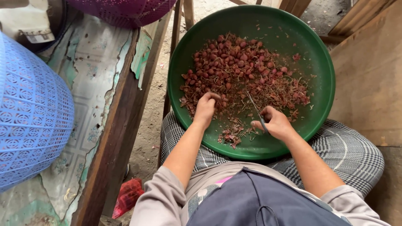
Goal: The person sits with a green tray of untrimmed shallots on their lap and uses scissors to cut the root ends and tops off the shallots one at a time. Trimmed shallots are placed into a blue basket on the table and the cut-off roots and skins are tossed into a purple basket.
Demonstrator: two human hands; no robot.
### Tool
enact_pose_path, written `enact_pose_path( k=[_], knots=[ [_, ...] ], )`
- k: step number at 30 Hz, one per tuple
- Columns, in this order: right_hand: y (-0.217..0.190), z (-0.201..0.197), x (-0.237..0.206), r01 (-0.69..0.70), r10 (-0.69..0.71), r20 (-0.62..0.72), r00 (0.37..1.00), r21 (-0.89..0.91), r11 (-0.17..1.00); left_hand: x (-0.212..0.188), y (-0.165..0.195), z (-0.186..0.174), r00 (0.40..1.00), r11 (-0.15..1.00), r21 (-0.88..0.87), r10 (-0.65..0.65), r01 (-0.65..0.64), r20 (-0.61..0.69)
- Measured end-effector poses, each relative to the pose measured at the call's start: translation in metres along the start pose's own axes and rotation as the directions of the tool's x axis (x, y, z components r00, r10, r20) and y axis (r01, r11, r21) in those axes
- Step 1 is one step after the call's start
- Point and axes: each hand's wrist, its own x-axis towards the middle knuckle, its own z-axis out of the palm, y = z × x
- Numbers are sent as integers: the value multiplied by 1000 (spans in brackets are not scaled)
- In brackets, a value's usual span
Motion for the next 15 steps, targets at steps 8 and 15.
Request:
enact_pose_path(
  k=[8,15],
  knots=[
    [1,3,2,16,-15,25,1000,-32,999,4,17,22,826,21,902,411,-432,386],
    [10,4,3,11,-10,37,999,-28,1000,-14,22,15,897,473,789,387,-392,213]
  ],
)
